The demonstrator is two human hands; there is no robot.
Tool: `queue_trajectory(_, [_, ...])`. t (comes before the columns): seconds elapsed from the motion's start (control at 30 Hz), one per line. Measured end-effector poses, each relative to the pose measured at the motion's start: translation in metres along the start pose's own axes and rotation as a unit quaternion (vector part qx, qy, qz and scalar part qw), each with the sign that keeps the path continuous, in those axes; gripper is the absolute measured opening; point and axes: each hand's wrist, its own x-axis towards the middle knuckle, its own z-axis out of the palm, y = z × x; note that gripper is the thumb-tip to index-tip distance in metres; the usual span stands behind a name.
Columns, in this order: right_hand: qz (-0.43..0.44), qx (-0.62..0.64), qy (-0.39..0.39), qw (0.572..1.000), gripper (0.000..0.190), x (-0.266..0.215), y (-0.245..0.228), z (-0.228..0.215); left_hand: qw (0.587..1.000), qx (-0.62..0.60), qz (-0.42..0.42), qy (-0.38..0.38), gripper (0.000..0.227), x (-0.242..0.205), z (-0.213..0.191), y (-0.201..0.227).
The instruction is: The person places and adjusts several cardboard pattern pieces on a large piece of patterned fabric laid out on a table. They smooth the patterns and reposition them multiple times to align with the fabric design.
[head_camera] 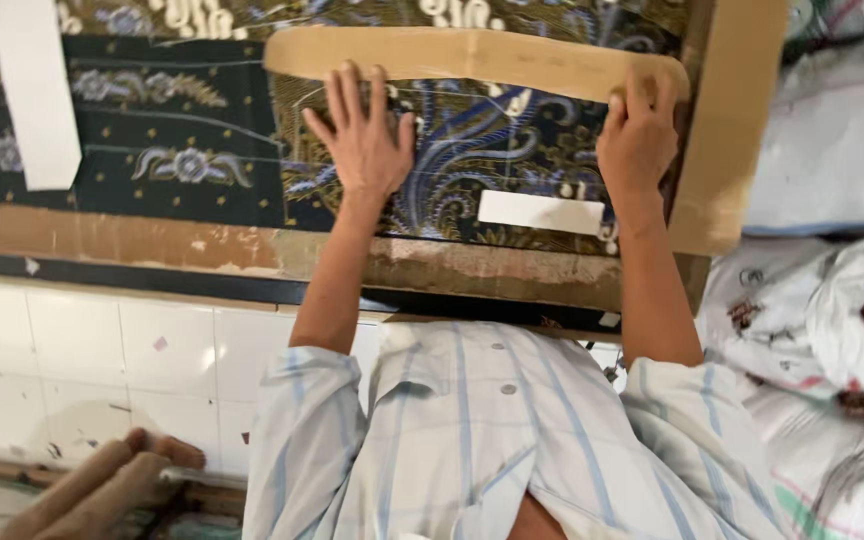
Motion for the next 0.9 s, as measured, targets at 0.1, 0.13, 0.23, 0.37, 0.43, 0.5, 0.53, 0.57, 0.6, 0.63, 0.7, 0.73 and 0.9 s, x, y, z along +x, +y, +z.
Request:
queue_trajectory(0.1, [-0.014,-0.07,-0.001,0.997,0.028,0.004,-0.008,0.002,0.999,-0.01,-0.025,-0.033,0.071,0.0,-0.005,0.003])
queue_trajectory(0.13, [-0.017,-0.07,0.003,0.997,0.028,0.002,-0.01,0.003,0.999,-0.014,-0.024,-0.024,0.07,-0.002,-0.007,0.003])
queue_trajectory(0.23, [-0.021,-0.073,0.018,0.997,0.029,-0.002,-0.014,0.004,0.999,-0.017,-0.03,-0.033,0.067,-0.002,-0.012,-0.001])
queue_trajectory(0.37, [-0.017,-0.088,0.03,0.996,0.028,-0.002,-0.015,0.003,0.997,-0.014,-0.07,-0.007,0.063,0.015,-0.014,-0.026])
queue_trajectory(0.43, [-0.018,-0.094,0.038,0.995,0.028,-0.003,-0.016,0.003,0.996,-0.019,-0.078,0.03,0.064,0.019,-0.011,-0.044])
queue_trajectory(0.5, [-0.024,-0.102,0.052,0.993,0.028,-0.003,-0.017,0.004,0.997,-0.023,-0.075,0.028,0.066,0.021,-0.007,-0.056])
queue_trajectory(0.53, [-0.022,-0.096,0.05,0.994,0.028,-0.004,-0.017,0.006,0.996,-0.026,-0.07,0.041,0.064,0.02,-0.004,-0.059])
queue_trajectory(0.57, [-0.021,-0.089,0.047,0.995,0.028,-0.003,-0.017,0.009,0.996,-0.029,-0.065,0.053,0.063,0.019,-0.002,-0.062])
queue_trajectory(0.6, [-0.017,-0.085,0.044,0.995,0.029,-0.004,-0.015,0.011,0.996,-0.033,-0.057,0.063,0.061,0.017,0.0,-0.064])
queue_trajectory(0.63, [-0.021,-0.079,0.052,0.995,0.03,-0.005,-0.013,0.014,0.996,-0.025,-0.058,0.069,0.061,0.015,0.002,-0.066])
queue_trajectory(0.7, [-0.017,-0.081,0.069,0.994,0.032,-0.01,-0.002,0.014,0.996,-0.018,-0.045,0.077,0.06,0.016,0.007,-0.06])
queue_trajectory(0.73, [-0.019,-0.083,0.06,0.995,0.03,-0.01,0.001,0.015,0.994,-0.018,-0.036,0.102,0.06,0.019,0.008,-0.058])
queue_trajectory(0.9, [-0.028,-0.054,0.079,0.995,0.03,-0.014,-0.011,0.019,0.981,-0.137,0.134,0.01,0.064,0.021,0.01,-0.019])
